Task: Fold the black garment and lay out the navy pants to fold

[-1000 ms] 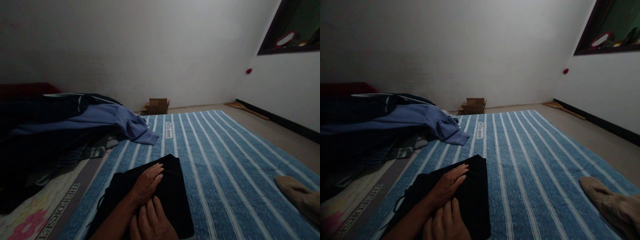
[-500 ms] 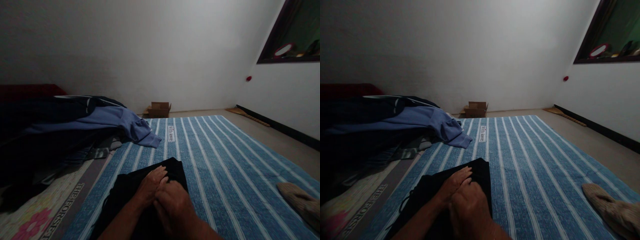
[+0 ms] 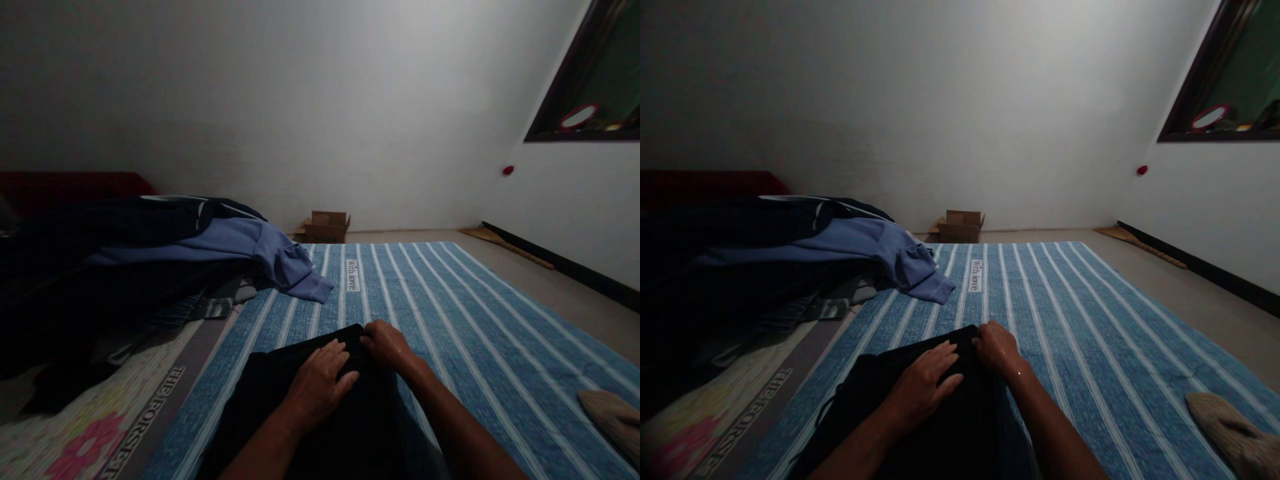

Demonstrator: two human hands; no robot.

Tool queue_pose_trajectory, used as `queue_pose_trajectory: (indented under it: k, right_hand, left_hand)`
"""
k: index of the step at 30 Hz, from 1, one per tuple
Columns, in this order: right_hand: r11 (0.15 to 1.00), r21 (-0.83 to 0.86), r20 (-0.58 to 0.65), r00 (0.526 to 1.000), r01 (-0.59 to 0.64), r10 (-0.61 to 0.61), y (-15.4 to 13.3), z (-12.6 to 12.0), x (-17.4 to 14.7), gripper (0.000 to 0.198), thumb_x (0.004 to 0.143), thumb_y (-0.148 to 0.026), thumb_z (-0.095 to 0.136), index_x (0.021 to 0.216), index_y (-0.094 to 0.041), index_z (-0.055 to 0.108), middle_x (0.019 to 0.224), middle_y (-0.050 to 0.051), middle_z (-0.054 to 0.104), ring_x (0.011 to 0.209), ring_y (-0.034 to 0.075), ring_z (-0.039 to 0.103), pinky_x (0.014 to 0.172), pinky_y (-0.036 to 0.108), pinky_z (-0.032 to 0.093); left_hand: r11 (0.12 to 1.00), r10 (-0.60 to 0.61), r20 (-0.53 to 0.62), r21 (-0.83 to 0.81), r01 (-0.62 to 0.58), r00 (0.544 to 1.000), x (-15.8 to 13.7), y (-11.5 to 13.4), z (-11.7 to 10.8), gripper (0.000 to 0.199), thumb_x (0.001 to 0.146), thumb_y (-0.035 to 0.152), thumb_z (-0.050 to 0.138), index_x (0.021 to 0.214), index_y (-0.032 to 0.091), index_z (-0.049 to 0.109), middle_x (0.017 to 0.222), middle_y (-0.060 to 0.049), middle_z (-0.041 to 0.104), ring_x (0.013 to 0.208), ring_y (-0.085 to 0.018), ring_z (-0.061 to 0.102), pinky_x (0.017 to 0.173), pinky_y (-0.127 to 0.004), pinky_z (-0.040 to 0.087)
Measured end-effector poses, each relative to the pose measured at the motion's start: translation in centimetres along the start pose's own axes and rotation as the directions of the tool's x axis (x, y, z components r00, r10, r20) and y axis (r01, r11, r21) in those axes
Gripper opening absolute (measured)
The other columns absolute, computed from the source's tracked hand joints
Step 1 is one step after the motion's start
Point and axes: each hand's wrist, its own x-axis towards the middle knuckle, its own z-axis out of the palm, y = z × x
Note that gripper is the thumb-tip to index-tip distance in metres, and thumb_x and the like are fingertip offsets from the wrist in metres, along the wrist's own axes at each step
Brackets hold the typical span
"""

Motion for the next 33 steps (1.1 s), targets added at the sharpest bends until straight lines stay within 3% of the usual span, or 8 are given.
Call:
queue_pose_trajectory:
  k: [4,11,22,33]
  right_hand:
    - [1.000,0.014,0.013,1.000,-0.021,0.020,0.3,0.2,0.7,0.024,0.090,-0.037,0.050,0.087,-0.015,0.060,0.088,0.002,0.061,0.083,0.015,0.058,0.076,0.034,0.046]
    - [0.996,0.016,-0.077,0.993,-0.087,0.088,0.4,1.5,1.2,0.022,0.090,-0.035,0.052,0.090,-0.015,0.059,0.095,0.003,0.060,0.087,0.016,0.058,0.078,0.036,0.047]
    - [0.996,0.037,-0.183,0.980,-0.079,0.084,0.1,2.1,0.7,0.018,0.091,-0.021,0.044,0.084,-0.015,0.058,0.092,0.007,0.060,0.085,0.016,0.056,0.069,0.026,0.036]
    - [0.999,-0.005,-0.159,0.987,-0.034,0.033,0.0,1.4,0.3,0.021,0.092,-0.023,0.041,0.084,-0.017,0.059,0.090,0.007,0.060,0.082,0.016,0.056,0.066,0.025,0.034]
  left_hand:
    - [0.997,0.058,-0.047,0.048,-0.056,0.997,-0.1,0.0,0.1,0.032,0.082,0.031,0.057,0.111,0.017,0.061,0.125,-0.010,0.058,0.121,-0.026,0.049,0.099,-0.044,0.042]
    - [0.975,0.184,-0.133,0.152,-0.163,0.974,-0.4,-0.2,0.9,0.028,0.084,0.028,0.055,0.108,0.015,0.061,0.121,-0.012,0.061,0.114,-0.026,0.054,0.096,-0.047,0.043]
    - [0.950,0.136,-0.057,0.290,-0.114,0.989,-0.3,1.5,0.1,0.006,0.082,0.021,0.057,0.087,0.018,0.060,0.090,-0.004,0.067,0.084,-0.021,0.062,0.073,-0.036,0.051]
    - [0.937,0.081,-0.041,0.342,-0.063,0.996,-0.6,1.8,0.9,0.015,0.087,0.023,0.050,0.095,0.015,0.060,0.097,-0.007,0.067,0.087,-0.021,0.062,0.079,-0.038,0.048]
